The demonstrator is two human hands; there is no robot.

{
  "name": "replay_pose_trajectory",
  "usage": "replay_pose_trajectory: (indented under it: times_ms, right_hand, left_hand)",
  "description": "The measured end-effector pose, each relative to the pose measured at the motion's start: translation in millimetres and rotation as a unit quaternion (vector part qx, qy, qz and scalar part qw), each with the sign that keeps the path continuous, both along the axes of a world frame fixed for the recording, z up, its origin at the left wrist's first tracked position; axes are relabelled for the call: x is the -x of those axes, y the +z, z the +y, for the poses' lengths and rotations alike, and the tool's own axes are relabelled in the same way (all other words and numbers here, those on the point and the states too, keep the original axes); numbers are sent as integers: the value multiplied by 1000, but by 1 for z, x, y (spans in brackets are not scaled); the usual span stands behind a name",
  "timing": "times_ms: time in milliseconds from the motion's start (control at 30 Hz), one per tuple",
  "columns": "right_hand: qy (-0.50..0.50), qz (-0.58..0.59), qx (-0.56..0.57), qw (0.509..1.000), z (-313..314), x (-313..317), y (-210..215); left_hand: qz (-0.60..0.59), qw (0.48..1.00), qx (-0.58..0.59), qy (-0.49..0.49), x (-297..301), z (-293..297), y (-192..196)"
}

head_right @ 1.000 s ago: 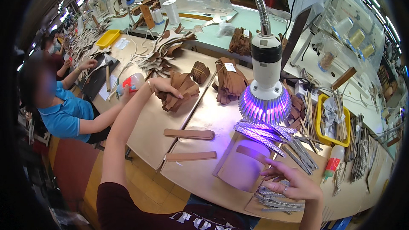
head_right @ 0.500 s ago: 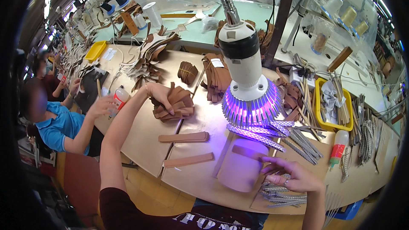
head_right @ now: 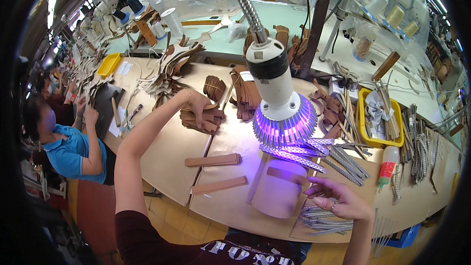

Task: The person repeatedly picks up braided cords and wraps them around a cylindrical cardboard form under a UV lamp. They also handle brown leather strips, placing them on the table and occasionally adjusting the cords on the form. The process is repetitive and focused on arranging the cords in layers.

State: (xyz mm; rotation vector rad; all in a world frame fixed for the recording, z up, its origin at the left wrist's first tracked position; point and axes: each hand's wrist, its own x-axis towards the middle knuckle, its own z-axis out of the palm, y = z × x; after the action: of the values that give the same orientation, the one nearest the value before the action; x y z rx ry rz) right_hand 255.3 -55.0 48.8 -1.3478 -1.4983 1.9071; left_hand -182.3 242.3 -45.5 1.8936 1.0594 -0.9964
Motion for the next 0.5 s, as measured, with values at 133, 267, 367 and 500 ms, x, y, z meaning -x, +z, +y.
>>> replay_pose_trajectory:
  times_ms: [133,267,367,500]
  right_hand:
    - [-43,21,3,999,-7,-8,3]
    - [-80,34,-3,996,-12,-15,4]
    - [-99,46,-17,994,-14,-17,2]
    - [-124,71,-27,989,-16,-19,-5]
  left_hand:
    - [-53,997,-53,13,7,-1,6]
    - [-137,990,-22,21,16,-11,12]
    - [-107,972,-196,-75,19,-28,5]
    - [-115,948,-279,-105,22,-43,-2]
